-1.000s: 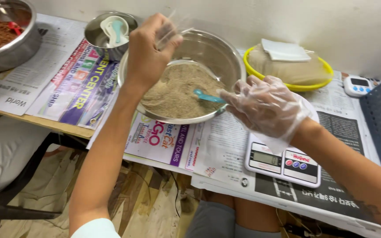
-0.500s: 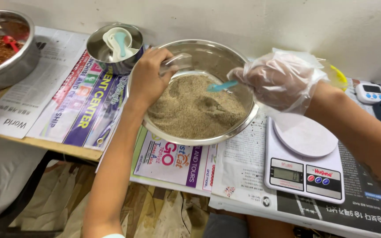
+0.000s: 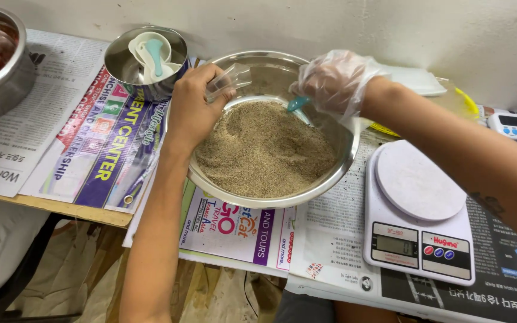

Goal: Scooping powder into small plastic bags and weighing them on a digital scale

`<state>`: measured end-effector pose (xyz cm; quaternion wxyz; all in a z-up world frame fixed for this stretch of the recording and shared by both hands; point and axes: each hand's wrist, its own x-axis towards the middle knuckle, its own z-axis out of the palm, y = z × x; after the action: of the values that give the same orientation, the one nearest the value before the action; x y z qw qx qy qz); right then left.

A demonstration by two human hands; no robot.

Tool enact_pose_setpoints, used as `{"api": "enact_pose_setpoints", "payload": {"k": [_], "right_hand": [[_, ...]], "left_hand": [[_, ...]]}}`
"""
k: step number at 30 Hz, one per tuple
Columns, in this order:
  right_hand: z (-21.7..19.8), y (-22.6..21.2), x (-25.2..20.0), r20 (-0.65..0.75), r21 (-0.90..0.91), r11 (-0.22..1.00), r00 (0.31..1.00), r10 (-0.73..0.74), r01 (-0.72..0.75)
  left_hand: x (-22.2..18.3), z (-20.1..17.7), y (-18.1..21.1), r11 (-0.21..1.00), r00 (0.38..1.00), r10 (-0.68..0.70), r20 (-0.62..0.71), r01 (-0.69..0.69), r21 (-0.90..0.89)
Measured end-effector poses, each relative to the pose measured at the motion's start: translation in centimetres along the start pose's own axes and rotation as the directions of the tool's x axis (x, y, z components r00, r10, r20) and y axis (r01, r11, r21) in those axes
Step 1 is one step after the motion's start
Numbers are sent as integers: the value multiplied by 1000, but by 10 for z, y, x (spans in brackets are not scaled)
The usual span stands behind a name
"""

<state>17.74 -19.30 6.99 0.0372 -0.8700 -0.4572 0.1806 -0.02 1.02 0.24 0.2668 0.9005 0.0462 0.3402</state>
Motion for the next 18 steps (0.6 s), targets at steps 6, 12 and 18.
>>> {"api": "enact_pose_setpoints", "payload": {"k": [6, 12, 18], "right_hand": [[27, 42, 21, 183, 801, 571, 982, 55, -181], [-7, 26, -36, 507, 858, -120, 861, 31, -500], [-48, -4, -101, -105, 290, 944, 986, -131, 156]], "left_hand": [[-2, 2, -4, 1000, 1000, -8, 13, 8, 14], [-5, 2, 5, 990, 989, -134, 61, 132, 43], [-6, 5, 5, 997, 997, -44, 70, 40, 67]]}}
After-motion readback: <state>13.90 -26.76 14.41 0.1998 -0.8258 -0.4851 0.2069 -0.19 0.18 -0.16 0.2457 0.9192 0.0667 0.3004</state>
